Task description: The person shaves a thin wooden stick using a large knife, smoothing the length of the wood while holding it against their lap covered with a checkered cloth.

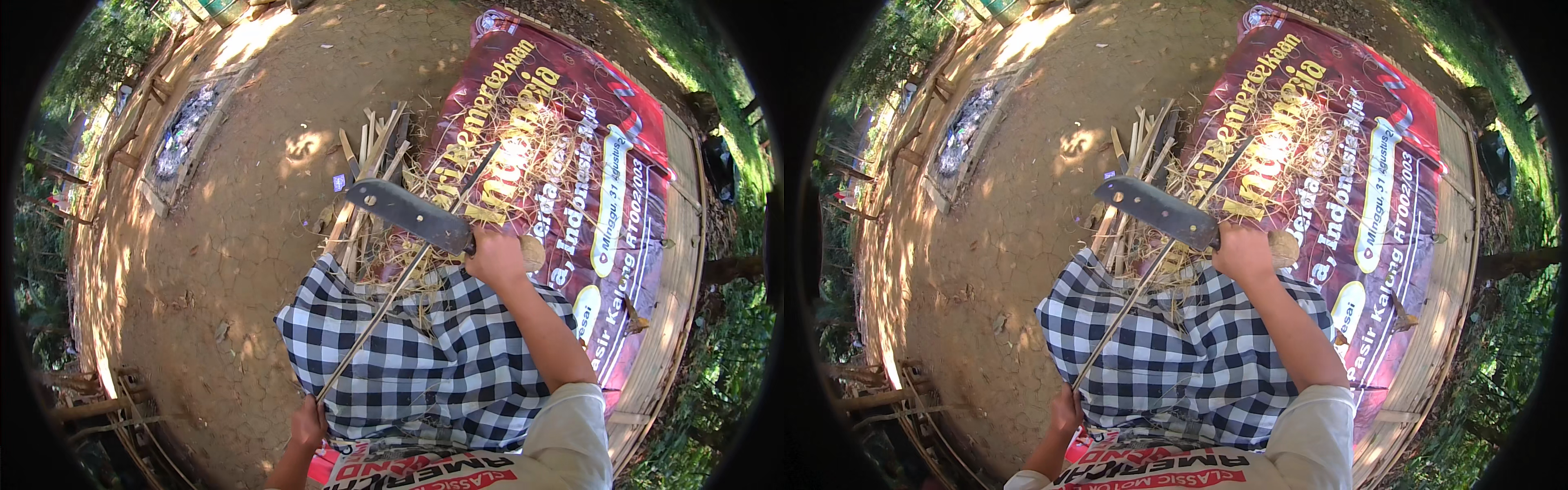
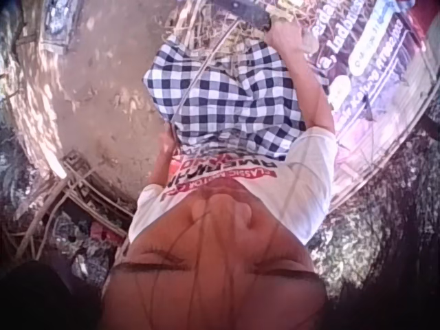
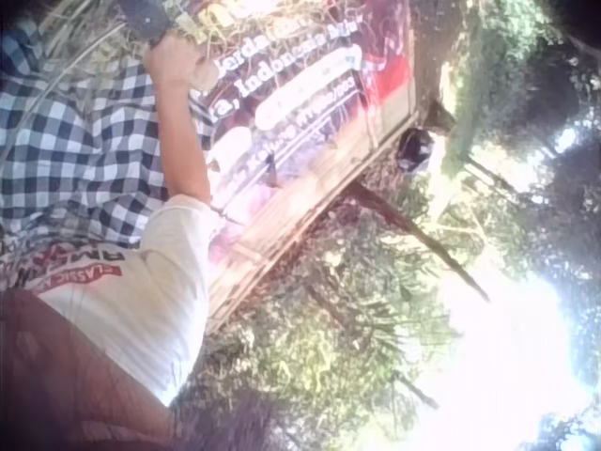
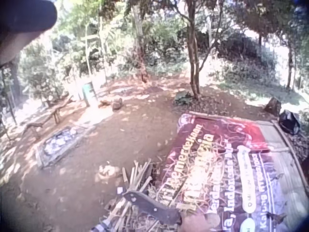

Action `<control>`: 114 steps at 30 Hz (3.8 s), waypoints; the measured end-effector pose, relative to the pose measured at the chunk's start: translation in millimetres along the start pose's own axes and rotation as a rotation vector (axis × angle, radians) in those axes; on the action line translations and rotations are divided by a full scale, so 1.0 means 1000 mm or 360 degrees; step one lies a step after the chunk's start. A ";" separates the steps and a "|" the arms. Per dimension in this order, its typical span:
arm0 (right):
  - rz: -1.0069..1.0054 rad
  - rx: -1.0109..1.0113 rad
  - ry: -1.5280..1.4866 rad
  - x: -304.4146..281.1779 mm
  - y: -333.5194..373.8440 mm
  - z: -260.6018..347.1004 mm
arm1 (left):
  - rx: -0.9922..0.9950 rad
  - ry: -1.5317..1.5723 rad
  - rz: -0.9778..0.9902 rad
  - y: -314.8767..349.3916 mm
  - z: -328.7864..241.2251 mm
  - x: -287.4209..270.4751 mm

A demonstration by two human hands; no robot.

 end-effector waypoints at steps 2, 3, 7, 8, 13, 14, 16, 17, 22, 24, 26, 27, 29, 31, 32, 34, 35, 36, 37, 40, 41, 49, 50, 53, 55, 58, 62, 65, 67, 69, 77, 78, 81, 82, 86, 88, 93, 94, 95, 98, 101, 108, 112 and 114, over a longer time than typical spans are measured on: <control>-0.0047 -0.0227 -0.0035 -0.002 0.002 0.020 | 0.0085 -0.0001 0.0027 -0.005 -0.001 -0.004; -0.0061 -0.0348 -0.0065 -0.002 0.005 0.031 | 0.0127 -0.0001 0.0041 -0.007 -0.002 -0.006; -0.0075 -0.0675 -0.0066 0.003 0.013 0.049 | 0.0184 0.0075 0.0064 -0.008 -0.001 -0.009; -0.0070 -0.0706 -0.0051 -0.001 0.012 0.043 | 0.0204 0.0099 0.0070 -0.008 0.002 -0.008; -0.0286 -0.0243 -0.0069 -0.033 -0.009 -0.023 | 0.0225 0.0194 0.0170 -0.014 0.008 -0.007; -0.0278 0.0008 -0.0143 -0.044 -0.013 -0.034 | 0.0219 0.0176 0.0177 -0.014 0.005 -0.010; -0.0271 0.0249 -0.0177 -0.046 -0.009 -0.050 | 0.0238 0.0135 0.0174 -0.014 0.003 -0.012; -0.0275 0.0225 -0.0137 -0.040 -0.011 -0.056 | 0.0256 0.0117 0.0152 -0.017 0.003 -0.011; -0.0169 0.0157 -0.0136 -0.025 -0.004 -0.024 | 0.0223 0.0190 0.0086 -0.016 0.010 -0.005; -0.0217 -0.0092 -0.0243 -0.018 0.003 -0.003 | 0.0228 0.0230 0.0164 -0.020 0.011 -0.008; -0.0198 -0.0314 -0.0245 -0.011 0.007 0.019 | 0.0241 0.0190 0.0168 -0.020 0.011 -0.010; -0.0147 -0.0409 -0.0189 -0.007 0.009 0.029 | 0.0251 0.0135 0.0142 -0.018 0.009 -0.010; -0.0108 -0.0491 -0.0073 -0.005 0.008 0.033 | 0.0250 0.0063 0.0096 -0.018 0.003 -0.012; -0.0121 -0.0495 0.0048 -0.014 -0.002 0.022 | 0.0210 0.0044 0.0041 -0.014 -0.004 -0.013; -0.0150 -0.0396 0.0031 -0.020 -0.008 0.011 | 0.0170 0.0045 0.0042 -0.014 -0.006 -0.014; -0.0214 0.0143 -0.0178 -0.036 -0.019 -0.022 | 0.0158 -0.0045 0.0017 -0.013 -0.009 -0.014; -0.0236 0.0407 -0.0228 -0.048 -0.022 -0.039 | 0.0151 -0.0088 0.0008 -0.011 -0.010 -0.015; -0.0220 0.0420 -0.0234 -0.046 -0.020 -0.052 | 0.0171 -0.0101 0.0006 -0.010 -0.008 -0.014; -0.0217 0.0430 -0.0234 -0.048 -0.022 -0.060 | 0.0200 -0.0110 -0.0008 -0.015 -0.007 -0.012; -0.0093 0.0382 -0.0191 -0.033 -0.015 -0.050 | 0.0251 -0.0129 -0.0010 -0.020 0.001 -0.009; -0.0096 0.0279 -0.0218 -0.026 -0.010 -0.043 | 0.0252 -0.0138 0.0012 -0.016 0.001 -0.010; -0.0005 -0.0623 0.0002 -0.008 0.019 0.031 | 0.0252 -0.0154 -0.0009 -0.015 0.003 -0.007; -0.0019 -0.0621 0.0025 -0.011 0.015 0.024 | 0.0245 -0.0163 -0.0012 -0.015 0.004 -0.007; -0.0201 -0.0220 -0.0051 -0.028 -0.007 -0.020 | 0.0220 -0.0152 -0.0033 -0.013 0.005 -0.005; -0.0225 0.0399 -0.0184 -0.050 -0.022 -0.061 | 0.0206 -0.0167 -0.0029 -0.014 -0.002 -0.006; -0.0130 0.0490 -0.0154 -0.047 -0.016 -0.081 | 0.0224 -0.0187 -0.0013 -0.016 -0.002 -0.012; -0.0062 0.0345 -0.0203 -0.028 -0.011 -0.047 | 0.0211 -0.0126 -0.0035 -0.017 -0.001 -0.007; -0.0027 -0.0082 -0.0120 -0.013 0.002 -0.007 | 0.0198 -0.0145 -0.0010 -0.018 -0.003 -0.009; -0.0013 -0.0362 -0.0027 -0.007 0.006 0.008 | 0.0177 -0.0187 -0.0016 -0.015 -0.007 -0.013; 0.0002 -0.0580 0.0035 -0.006 0.007 0.016 | 0.0206 -0.0177 -0.0022 -0.014 -0.001 -0.009; -0.0220 0.0620 -0.0206 -0.050 -0.024 -0.104 | 0.0246 -0.0209 -0.0047 -0.017 -0.008 -0.012; -0.0197 0.0594 -0.0197 -0.036 -0.022 -0.106 | 0.0293 -0.0155 -0.0061 -0.016 -0.004 -0.010; -0.0051 0.0586 -0.0230 -0.022 -0.022 -0.088 | 0.0325 -0.0058 -0.0093 -0.019 0.010 -0.003; -0.0096 0.0415 -0.0197 -0.020 -0.019 -0.074 | 0.0305 -0.0033 -0.0093 -0.017 0.013 0.001; -0.0075 -0.0292 0.0004 -0.004 -0.003 -0.013 | 0.0242 -0.0156 -0.0008 -0.016 -0.002 -0.009; -0.0090 -0.0604 0.0094 -0.005 0.000 0.004 | 0.0233 -0.0206 0.0050 -0.014 0.003 -0.010; -0.0501 -0.0506 0.0003 -0.024 -0.024 -0.062 | 0.0288 -0.0161 -0.0014 -0.015 0.006 -0.008; -0.0571 -0.0222 -0.0076 -0.036 -0.028 -0.084 | 0.0276 -0.0165 -0.0025 -0.015 0.006 -0.007; -0.0611 0.0155 -0.0222 -0.042 -0.028 -0.107 | 0.0266 -0.0164 -0.0036 -0.015 0.006 -0.007; -0.0492 0.0564 -0.0272 -0.038 -0.019 -0.136 | 0.0336 -0.0164 -0.0012 -0.022 -0.003 -0.010; -0.0459 0.0497 -0.0308 -0.040 -0.019 -0.109 | 0.0345 -0.0124 -0.0022 -0.020 0.012 -0.004; -0.0224 -0.0676 -0.0104 -0.006 -0.006 0.001 | 0.0306 -0.0064 -0.0016 -0.021 0.019 0.002; -0.0360 -0.0852 0.0092 -0.014 -0.021 -0.012 | 0.0249 -0.0070 -0.0016 -0.015 0.011 -0.005; -0.0652 -0.0405 -0.0012 -0.037 -0.031 -0.046 | 0.0211 -0.0041 -0.0005 -0.017 0.015 -0.001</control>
Point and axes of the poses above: each hand's wrist, its own y-axis away from the middle knuckle, its own x-axis out of the palm, z = x × y, the point moved 4 cm from there along -y, towards the middle knuckle, and after that the axes turned 12 degrees about z, right-handed, at the moved point
